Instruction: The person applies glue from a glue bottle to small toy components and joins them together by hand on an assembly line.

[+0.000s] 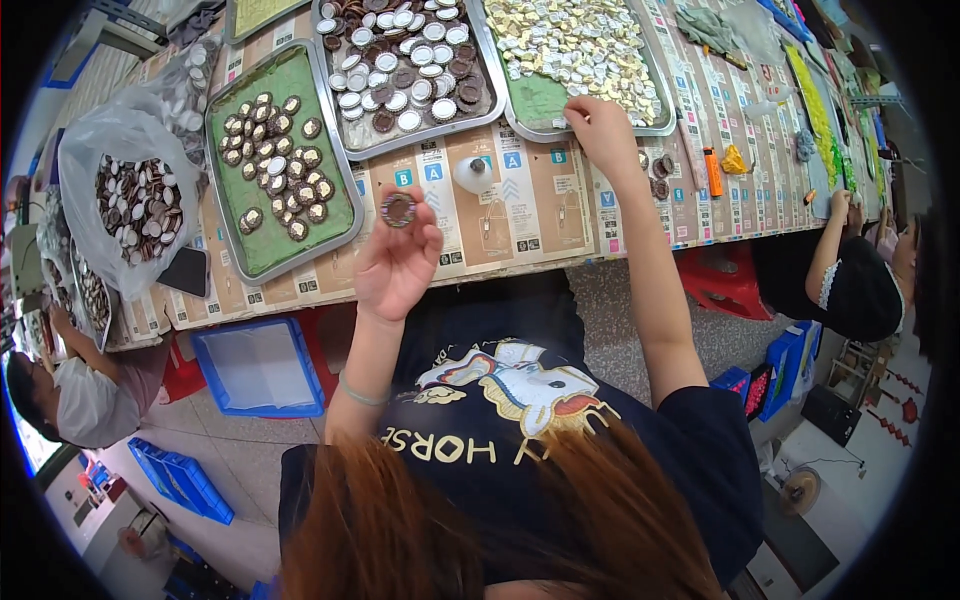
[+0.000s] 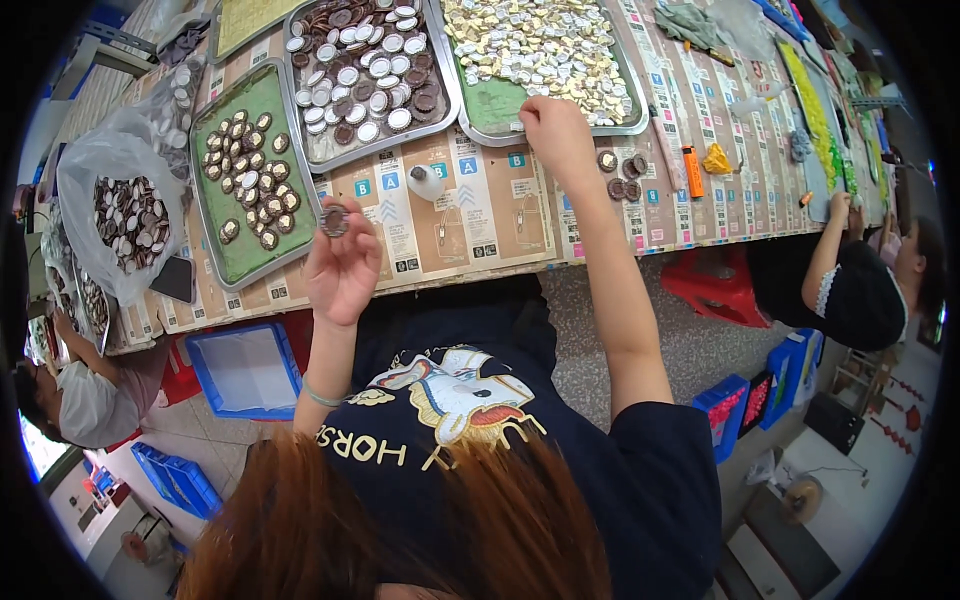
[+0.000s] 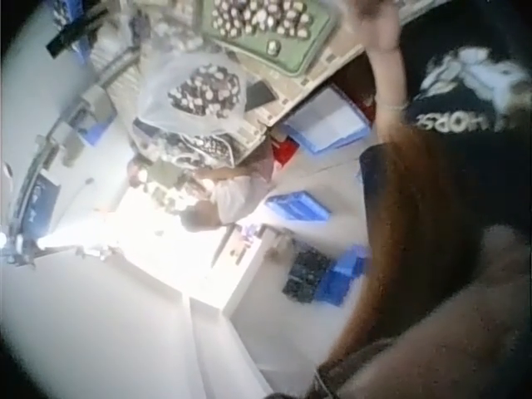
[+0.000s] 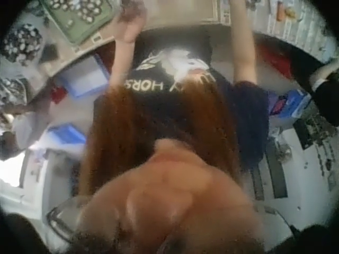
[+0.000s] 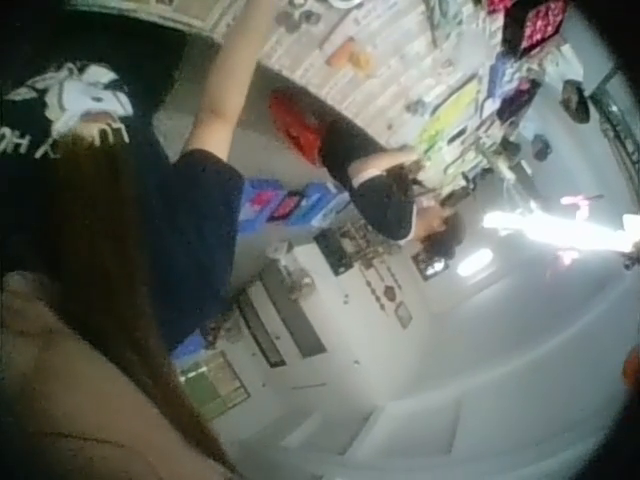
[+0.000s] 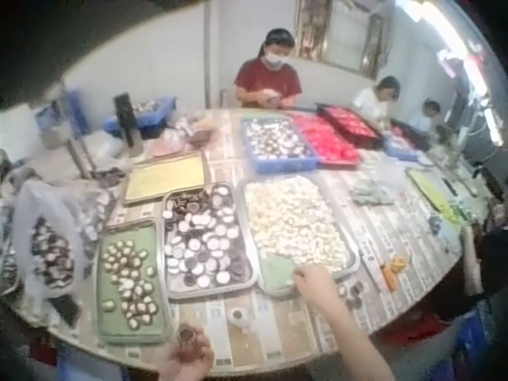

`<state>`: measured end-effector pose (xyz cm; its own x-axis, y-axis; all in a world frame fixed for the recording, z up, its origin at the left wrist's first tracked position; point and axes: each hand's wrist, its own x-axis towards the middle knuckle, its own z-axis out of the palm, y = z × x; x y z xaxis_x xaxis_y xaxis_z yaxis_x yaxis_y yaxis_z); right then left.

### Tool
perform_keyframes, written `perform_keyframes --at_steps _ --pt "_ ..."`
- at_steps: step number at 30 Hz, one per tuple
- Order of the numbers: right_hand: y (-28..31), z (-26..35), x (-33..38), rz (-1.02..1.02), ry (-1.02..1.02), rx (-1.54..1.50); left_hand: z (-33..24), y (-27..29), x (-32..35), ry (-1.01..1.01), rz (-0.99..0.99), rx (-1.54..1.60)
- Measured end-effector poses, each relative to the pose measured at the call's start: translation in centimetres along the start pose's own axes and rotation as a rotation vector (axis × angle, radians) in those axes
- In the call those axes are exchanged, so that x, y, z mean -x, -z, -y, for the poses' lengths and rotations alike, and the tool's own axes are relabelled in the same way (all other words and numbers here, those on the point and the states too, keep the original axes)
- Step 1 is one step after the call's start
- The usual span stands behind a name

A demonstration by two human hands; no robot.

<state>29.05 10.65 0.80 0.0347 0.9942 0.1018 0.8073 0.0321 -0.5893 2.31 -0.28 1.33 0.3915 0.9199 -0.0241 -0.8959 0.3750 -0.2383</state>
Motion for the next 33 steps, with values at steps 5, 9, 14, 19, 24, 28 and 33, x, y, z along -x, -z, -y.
perform_keyframes --at_steps 5,9,14,19,24,28,33 --pt "0.0 2.4 -1.4 0.350 -0.104 0.382 0.7 0.0 0.4 0.051 -0.170 -0.240" --pt "-1.5 2.4 -2.2 0.333 -0.011 0.547 0.6 -0.4 0.8 0.061 -0.241 -0.353" --pt "-1.7 4.3 -1.9 0.345 0.074 0.565 -0.2 -0.7 1.5 0.060 -0.246 -0.347" --pt "-1.6 2.7 0.0 0.059 0.071 0.121 -0.7 -0.5 1.9 0.063 -0.237 -0.317" --pt "0.4 7.5 5.2 0.266 -0.245 -0.967 -0.7 -0.1 1.4 0.074 -0.239 -0.283" --pt "-1.1 10.1 8.8 0.346 -0.345 -1.131 0.5 0.4 0.9 0.184 -0.241 -0.425" --pt "-2.3 11.0 9.8 0.159 -0.089 -0.753 0.8 0.1 1.0 0.197 -0.276 -0.454"
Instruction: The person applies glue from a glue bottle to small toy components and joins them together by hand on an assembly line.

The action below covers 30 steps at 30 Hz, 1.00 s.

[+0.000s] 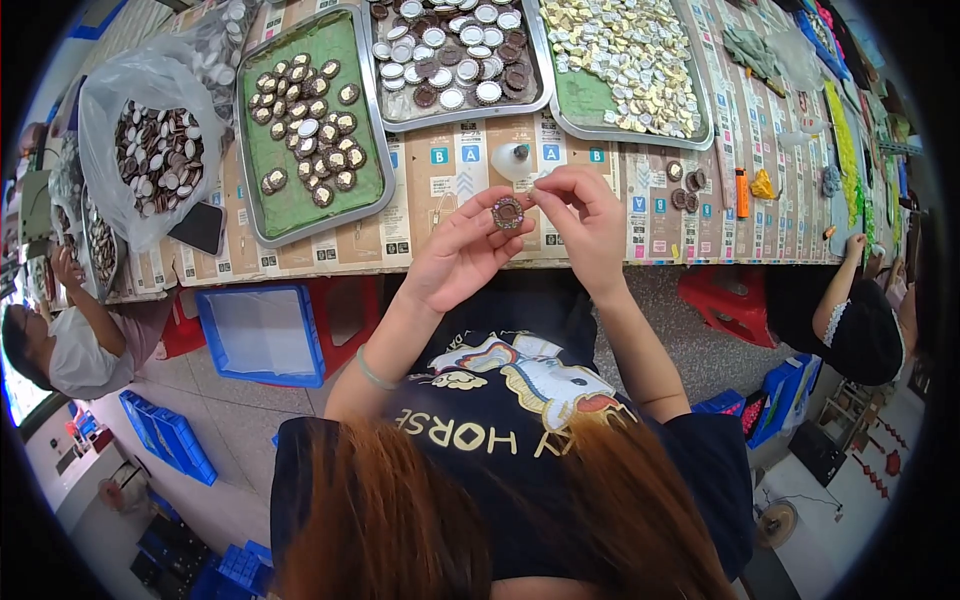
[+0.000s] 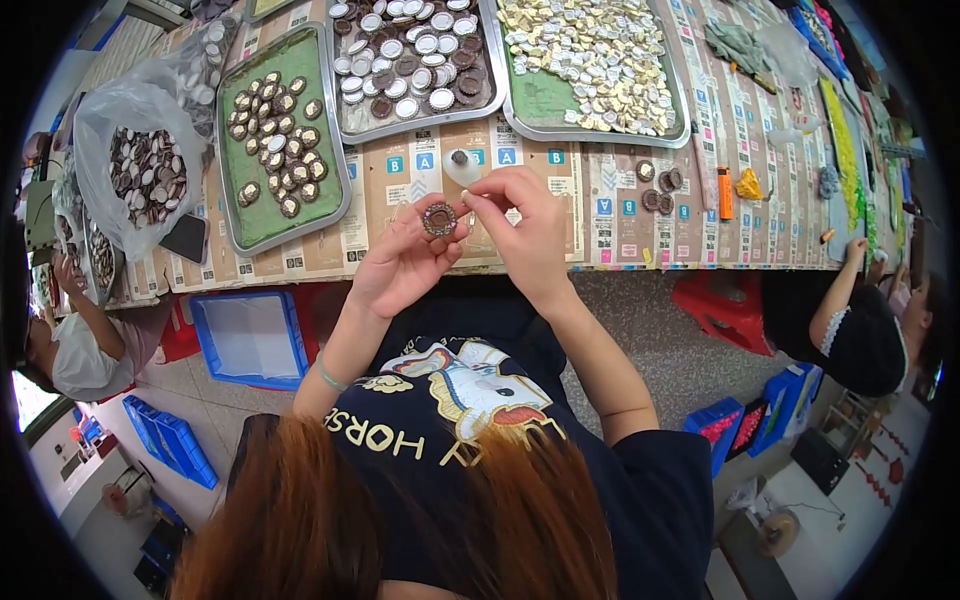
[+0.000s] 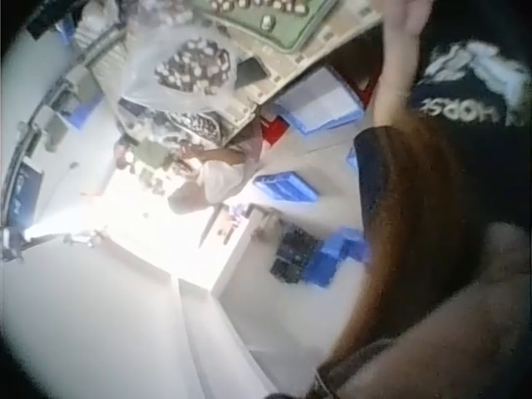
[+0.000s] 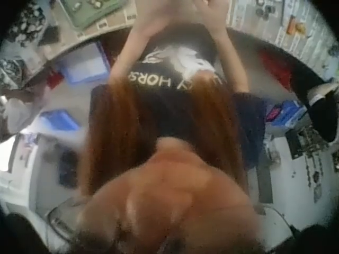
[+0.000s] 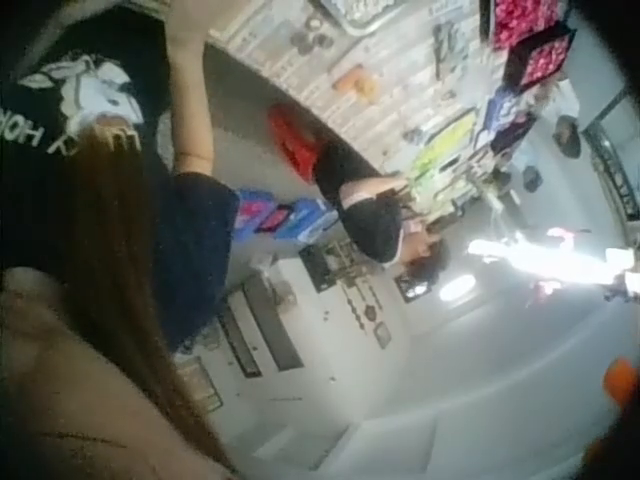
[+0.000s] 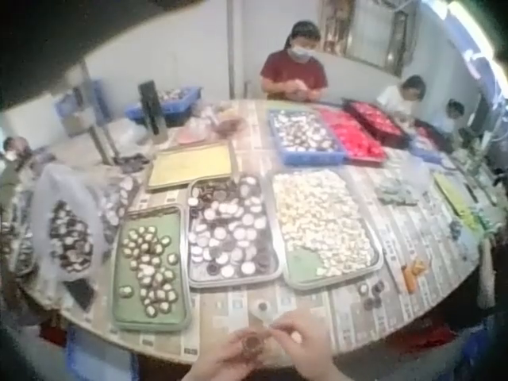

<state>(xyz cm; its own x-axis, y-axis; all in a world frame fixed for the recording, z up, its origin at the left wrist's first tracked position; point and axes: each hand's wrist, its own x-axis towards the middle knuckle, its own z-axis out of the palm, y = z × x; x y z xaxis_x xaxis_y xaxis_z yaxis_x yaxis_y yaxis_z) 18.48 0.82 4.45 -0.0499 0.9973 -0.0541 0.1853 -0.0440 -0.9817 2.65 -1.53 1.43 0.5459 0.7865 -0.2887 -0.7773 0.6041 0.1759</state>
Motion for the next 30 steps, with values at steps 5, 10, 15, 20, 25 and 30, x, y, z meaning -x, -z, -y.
perform_keyframes --at_steps 5,10,15,20,25,30 --pt "0.1 0.2 0.1 0.006 0.264 0.288 -0.1 0.4 0.2 0.011 0.012 0.131" --pt "0.2 0.2 0.3 0.009 0.348 0.249 -0.2 0.4 0.3 0.020 -0.005 0.113" --pt "-0.6 1.0 0.3 0.077 0.494 0.349 -0.1 0.0 0.3 -0.002 -0.032 0.018" --pt "-0.7 0.8 0.2 0.097 0.515 0.402 -0.3 0.0 0.4 0.014 -0.057 -0.020" --pt "-0.7 0.6 0.1 0.148 0.554 0.431 -0.5 0.1 0.5 0.007 -0.052 -0.022" --pt "-0.7 1.1 -0.1 0.177 0.542 0.383 -1.1 -0.7 0.5 0.001 -0.059 0.006"
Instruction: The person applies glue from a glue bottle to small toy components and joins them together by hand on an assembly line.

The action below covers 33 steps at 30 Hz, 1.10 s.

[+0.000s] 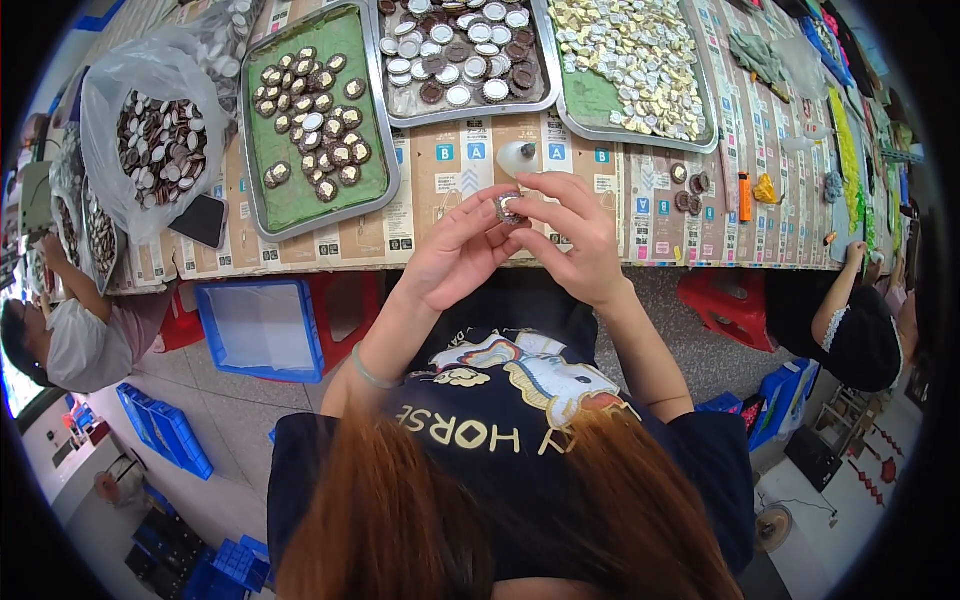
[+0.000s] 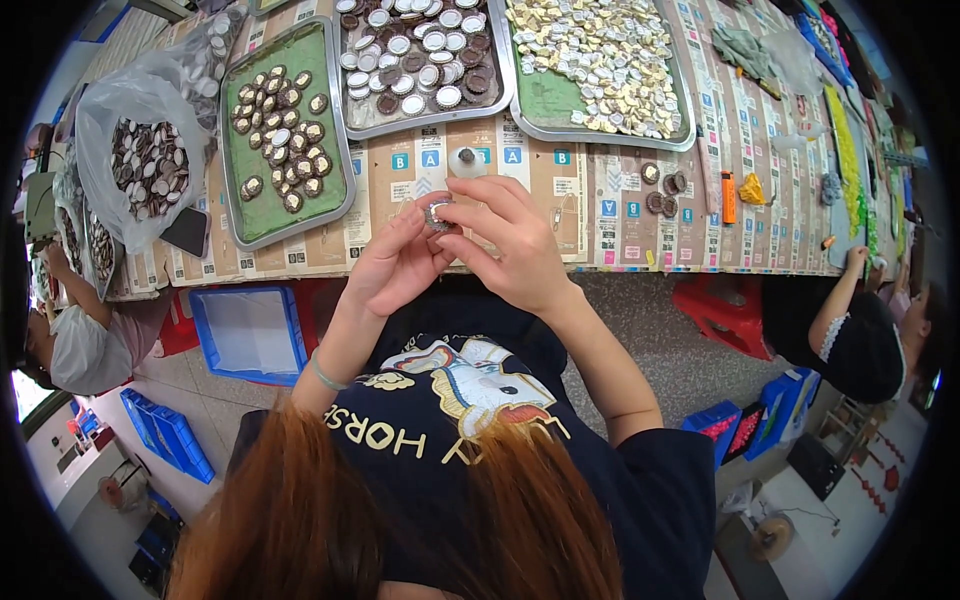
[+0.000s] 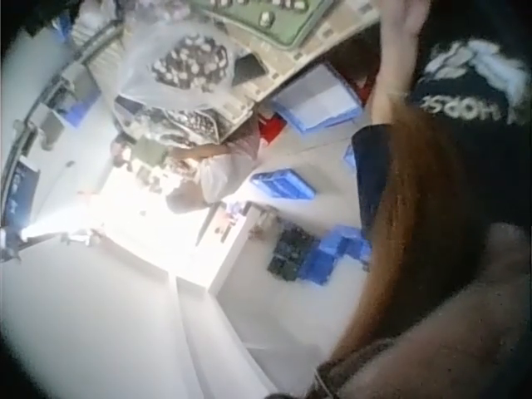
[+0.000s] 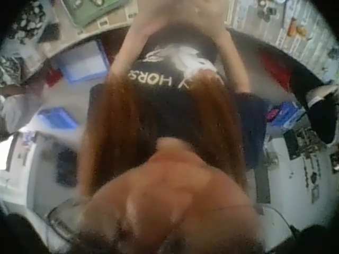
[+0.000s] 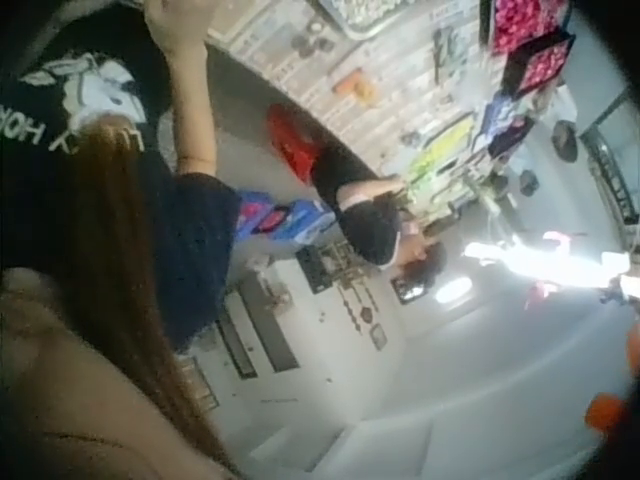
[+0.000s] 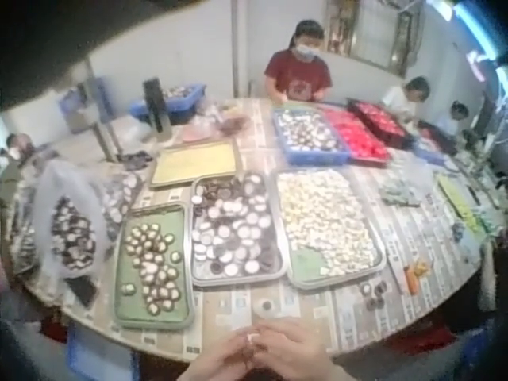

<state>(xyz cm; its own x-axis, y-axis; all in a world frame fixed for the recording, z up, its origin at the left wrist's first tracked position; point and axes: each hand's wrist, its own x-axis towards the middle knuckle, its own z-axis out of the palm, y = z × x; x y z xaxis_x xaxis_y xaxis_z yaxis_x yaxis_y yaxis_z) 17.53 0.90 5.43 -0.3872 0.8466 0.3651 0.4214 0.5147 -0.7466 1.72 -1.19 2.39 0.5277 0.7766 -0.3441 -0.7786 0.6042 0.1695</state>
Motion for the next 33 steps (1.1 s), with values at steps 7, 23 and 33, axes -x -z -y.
perform_keyframes --at_steps 7,23,33 --pt "-0.4 0.6 0.1 -0.010 -0.051 -0.030 -0.2 0.1 0.0 0.011 -0.083 -0.187" --pt "0.8 0.1 0.6 -0.078 -0.132 -0.055 -6.3 1.7 0.4 -0.481 -0.374 -0.561" --pt "-0.1 -4.4 0.9 -0.124 -0.468 -0.137 -14.0 3.7 -3.3 -0.832 -0.734 -1.778"
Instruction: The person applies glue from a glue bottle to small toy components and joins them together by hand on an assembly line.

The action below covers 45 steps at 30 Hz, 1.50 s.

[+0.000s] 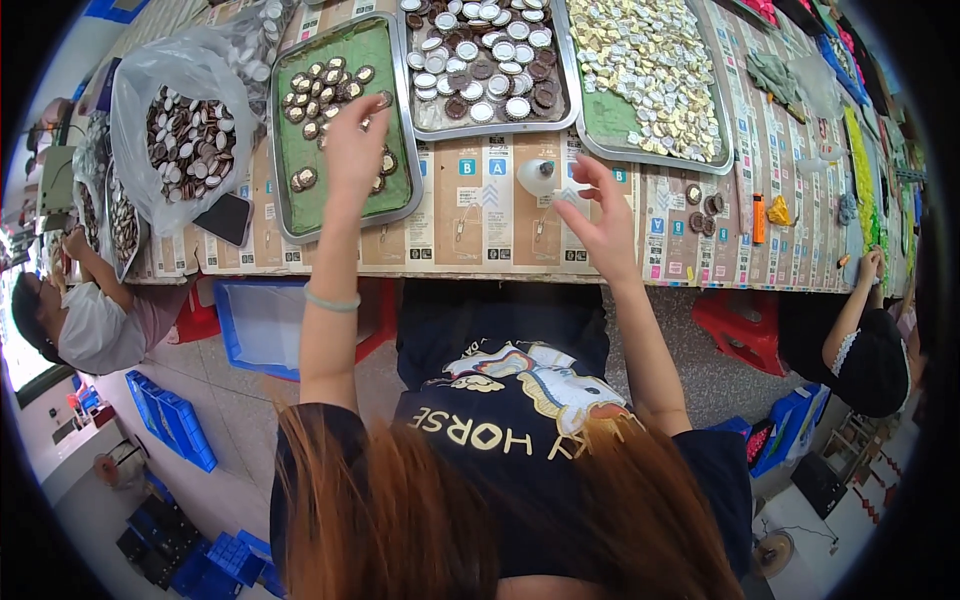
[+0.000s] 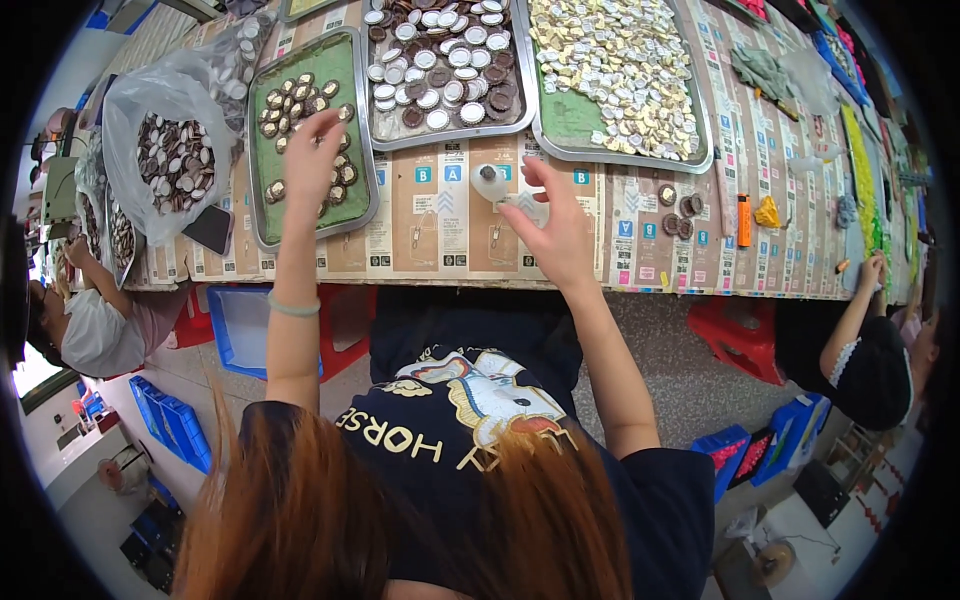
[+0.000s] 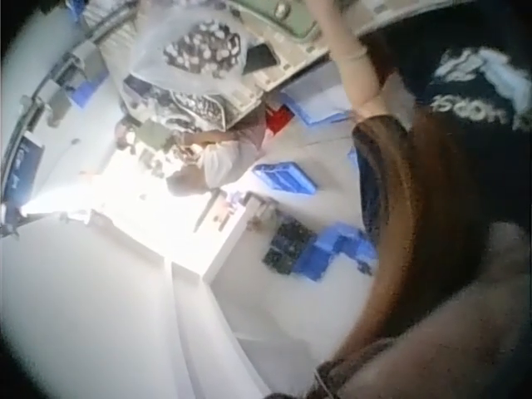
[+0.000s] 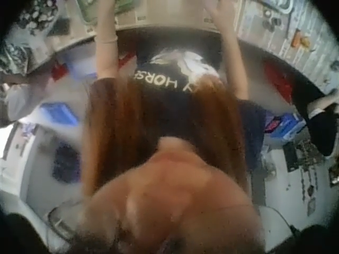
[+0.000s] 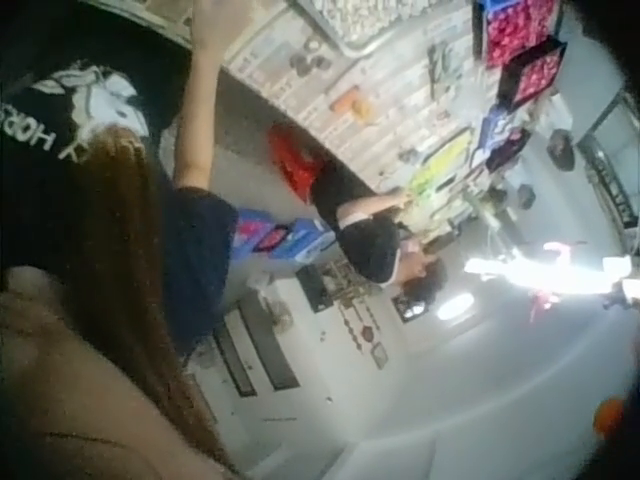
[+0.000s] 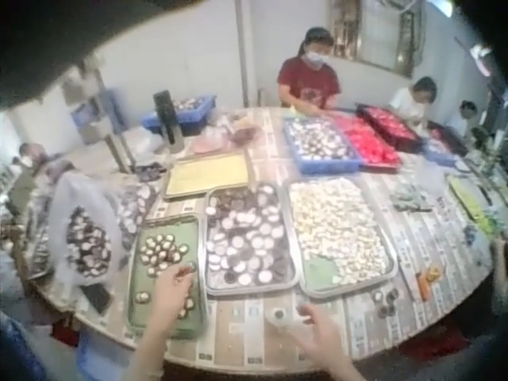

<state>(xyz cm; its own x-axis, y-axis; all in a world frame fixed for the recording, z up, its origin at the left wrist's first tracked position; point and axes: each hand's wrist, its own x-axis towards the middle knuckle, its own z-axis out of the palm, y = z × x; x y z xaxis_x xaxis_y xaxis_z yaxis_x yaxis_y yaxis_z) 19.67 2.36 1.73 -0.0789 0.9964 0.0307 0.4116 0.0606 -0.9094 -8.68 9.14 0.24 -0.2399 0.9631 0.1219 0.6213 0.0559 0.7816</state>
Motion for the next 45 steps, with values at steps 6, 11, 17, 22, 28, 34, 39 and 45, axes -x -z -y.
perform_keyframes --at_steps 6,11,17,22,28,34,39,45 --pt "-2.5 -1.6 -1.4 0.057 0.058 0.002 -3.2 -6.0 -3.6 -0.248 0.144 -0.144" --pt "-2.8 -1.9 -1.1 0.137 -0.161 -0.189 -3.1 -5.7 -3.5 -0.362 0.106 -0.313" --pt "-2.7 3.3 0.0 0.098 -0.191 -0.738 -5.1 -4.5 3.0 0.136 0.329 0.425" --pt "-3.4 3.9 0.4 0.152 -0.194 -0.774 -7.6 -3.0 8.7 0.248 0.480 0.852" --pt "-2.7 5.8 0.6 0.196 -0.209 -0.876 -6.7 -1.2 9.8 0.508 0.664 1.372" --pt "0.0 6.1 1.1 0.013 -0.151 -0.593 -6.1 -1.3 10.2 0.670 0.592 1.732" --pt "0.9 7.0 1.4 -0.087 -0.086 -0.721 -6.1 -1.9 10.6 0.735 0.616 1.849" --pt "0.8 6.4 1.5 -0.118 0.027 -0.589 -6.3 -2.5 10.8 0.762 0.631 1.883"
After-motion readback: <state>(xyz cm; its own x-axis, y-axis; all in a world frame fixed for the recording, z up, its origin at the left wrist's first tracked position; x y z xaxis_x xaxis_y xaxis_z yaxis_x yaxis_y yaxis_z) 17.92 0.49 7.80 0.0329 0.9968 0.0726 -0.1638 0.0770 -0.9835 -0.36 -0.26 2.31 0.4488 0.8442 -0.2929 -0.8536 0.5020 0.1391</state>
